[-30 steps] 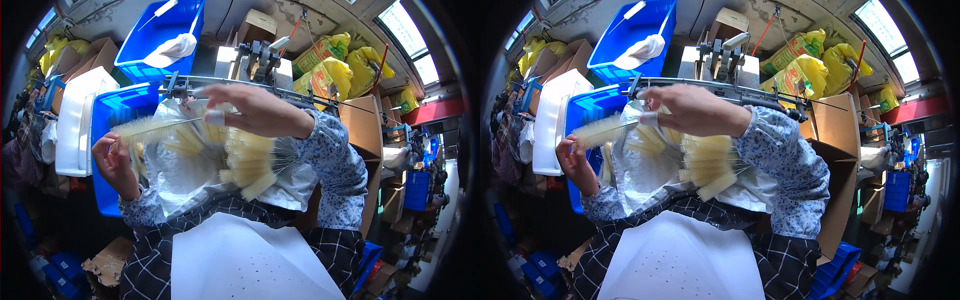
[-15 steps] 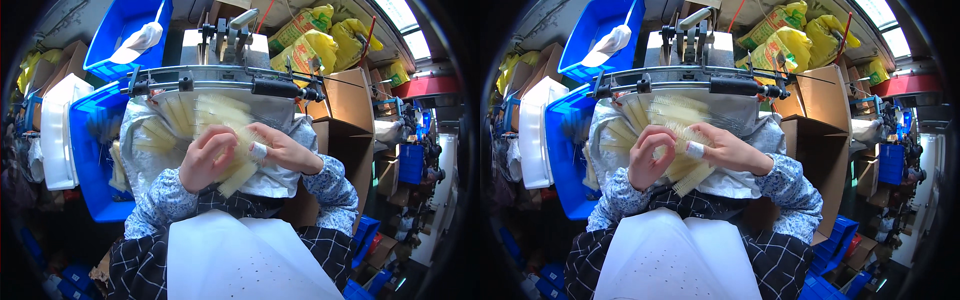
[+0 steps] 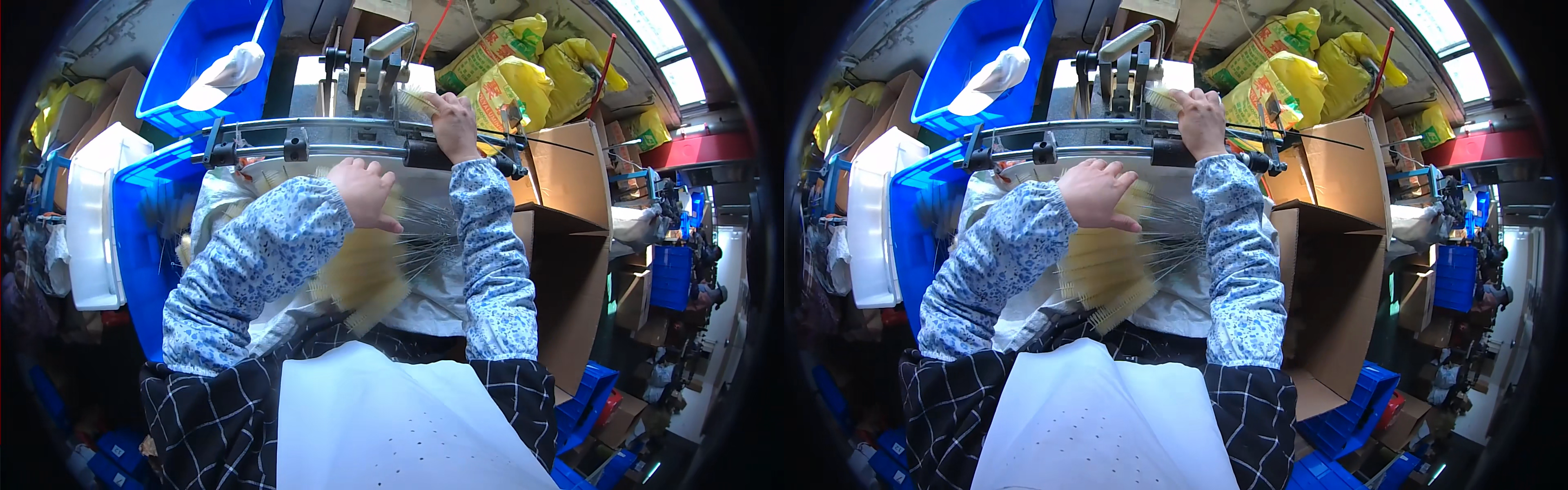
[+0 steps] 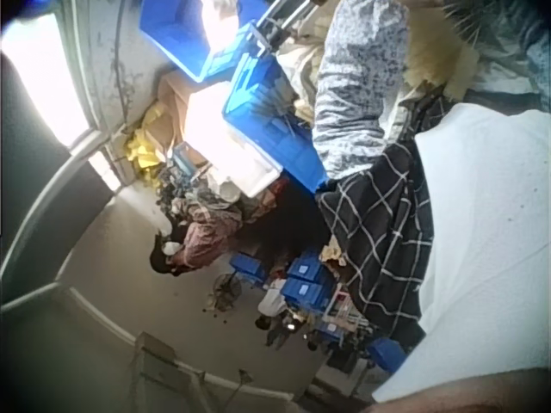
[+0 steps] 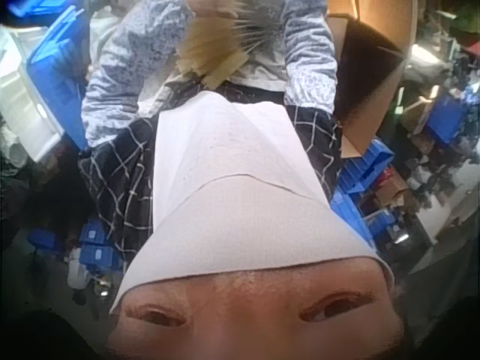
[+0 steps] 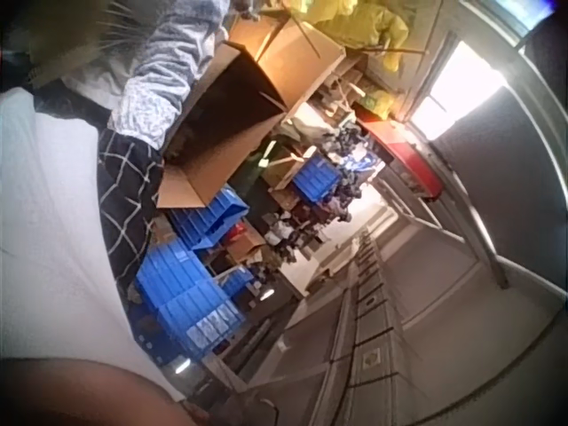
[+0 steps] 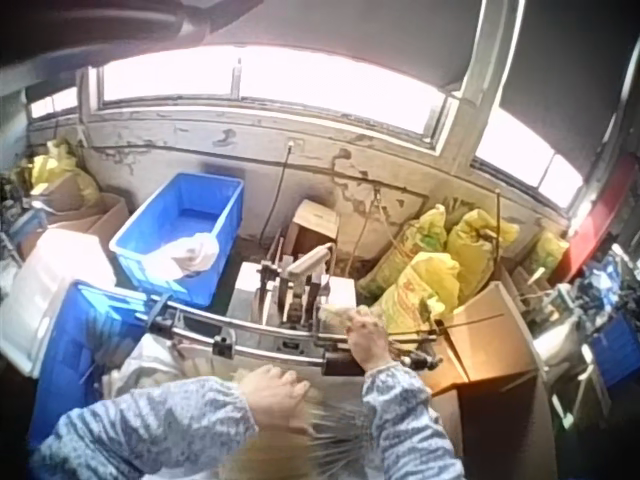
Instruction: The person repeatedly picks up wire brush heads and inserts them into a metal jig to secure the bristles. They handle the items one at a time, moving them from a blue bin to the jig and then into a cardboard box. The process involves repetitive insertion and placement of the brush components.
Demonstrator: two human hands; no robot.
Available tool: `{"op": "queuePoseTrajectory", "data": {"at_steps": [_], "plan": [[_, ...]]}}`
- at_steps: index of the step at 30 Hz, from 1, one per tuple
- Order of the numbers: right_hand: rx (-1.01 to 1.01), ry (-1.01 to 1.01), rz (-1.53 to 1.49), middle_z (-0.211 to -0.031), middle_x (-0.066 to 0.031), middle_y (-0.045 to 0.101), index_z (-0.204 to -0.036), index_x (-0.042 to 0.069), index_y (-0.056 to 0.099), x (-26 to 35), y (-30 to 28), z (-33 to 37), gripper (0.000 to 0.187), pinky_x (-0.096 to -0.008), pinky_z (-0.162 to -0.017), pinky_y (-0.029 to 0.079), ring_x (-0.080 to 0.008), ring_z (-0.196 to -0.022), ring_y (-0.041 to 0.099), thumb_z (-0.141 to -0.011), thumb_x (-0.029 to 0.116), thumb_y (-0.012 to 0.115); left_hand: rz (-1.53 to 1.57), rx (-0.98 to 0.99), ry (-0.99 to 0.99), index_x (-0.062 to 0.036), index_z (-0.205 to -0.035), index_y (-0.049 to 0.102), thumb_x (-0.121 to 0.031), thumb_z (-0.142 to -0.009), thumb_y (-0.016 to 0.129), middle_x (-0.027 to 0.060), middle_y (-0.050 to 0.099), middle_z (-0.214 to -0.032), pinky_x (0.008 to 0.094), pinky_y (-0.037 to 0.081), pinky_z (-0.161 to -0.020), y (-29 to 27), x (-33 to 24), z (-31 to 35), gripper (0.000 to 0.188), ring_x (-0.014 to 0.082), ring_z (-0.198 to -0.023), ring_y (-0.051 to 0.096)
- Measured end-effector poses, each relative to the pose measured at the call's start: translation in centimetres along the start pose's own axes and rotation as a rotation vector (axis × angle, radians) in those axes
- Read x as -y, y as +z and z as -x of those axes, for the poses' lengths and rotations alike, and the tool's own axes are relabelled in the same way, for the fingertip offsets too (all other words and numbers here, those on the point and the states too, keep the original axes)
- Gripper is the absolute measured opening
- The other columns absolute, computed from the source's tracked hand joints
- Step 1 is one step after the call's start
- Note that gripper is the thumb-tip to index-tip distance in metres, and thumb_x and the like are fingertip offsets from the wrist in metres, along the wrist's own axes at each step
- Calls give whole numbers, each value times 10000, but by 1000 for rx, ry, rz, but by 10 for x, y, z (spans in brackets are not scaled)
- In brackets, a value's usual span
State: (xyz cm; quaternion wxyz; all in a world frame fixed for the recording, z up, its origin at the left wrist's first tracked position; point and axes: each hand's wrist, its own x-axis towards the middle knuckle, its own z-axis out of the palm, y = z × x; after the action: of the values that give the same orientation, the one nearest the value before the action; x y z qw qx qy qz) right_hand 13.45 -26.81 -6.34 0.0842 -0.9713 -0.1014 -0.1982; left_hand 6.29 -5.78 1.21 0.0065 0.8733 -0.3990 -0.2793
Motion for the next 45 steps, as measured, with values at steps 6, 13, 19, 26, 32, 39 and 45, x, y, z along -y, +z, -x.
{"op": "queuePoseTrajectory", "data": {"at_steps": [6,13,19,26,32,39,45], "plan": [[5,12,46,-857,-4,565,-1003,227,621,2,9,-9,348,-363,-745,411,-238,-828,498,-701,73,541,71,170,-51,-192,-1346,281,-768,-676,385,187,352,-1306,555,241,-973,34,0,-6,890,392,-1183,354],[-12,5,9,-883,11,579,-967,233,645,1,9,-9,303,-339,-754,401,-211,-827,494,-706,98,569,155,64,-17,-178,-1338,294,-724,-701,422,196,433,-1189,522,360,-852,66,-14,19,849,401,-1039,468],[-5,-13,-22,-896,15,581,-970,229,647,-2,13,-11,306,-348,-762,401,-216,-825,492,-704,97,571,157,-1,27,-156,-1345,264,-696,-741,394,238,317,-1311,534,257,-976,61,-4,34,820,442,-1186,321],[23,-43,39,-958,31,574,-981,262,640,-4,16,-18,290,-356,-839,333,-196,-955,459,-745,127,536,526,-268,26,-68,-1298,326,-384,-888,433,176,412,-1261,379,271,-1006,29,46,99,528,312,-1195,364],[107,-65,170,-1067,25,538,-1070,290,580,-13,25,-30,307,-405,-907,281,-190,-1088,414,-832,170,428,458,-473,-239,-57,-1169,450,-254,-853,522,145,492,-1164,369,337,-939,74,96,105,379,294,-1105,438],[-19,159,207,-1174,-32,447,-1221,197,434,-33,2,4,509,-449,-910,269,-237,-1105,378,-755,332,587,375,-469,-269,-116,-1034,515,-245,-711,668,58,551,-984,380,349,-841,93,92,114,380,239,-974,495],[-26,291,112,-1079,-64,547,-1163,130,512,-52,0,22,498,-420,-864,317,-274,-1035,425,-723,344,608,254,-592,-341,-99,-1049,509,-175,-681,686,79,536,-989,376,326,-870,92,65,134,415,239,-982,490]]}}
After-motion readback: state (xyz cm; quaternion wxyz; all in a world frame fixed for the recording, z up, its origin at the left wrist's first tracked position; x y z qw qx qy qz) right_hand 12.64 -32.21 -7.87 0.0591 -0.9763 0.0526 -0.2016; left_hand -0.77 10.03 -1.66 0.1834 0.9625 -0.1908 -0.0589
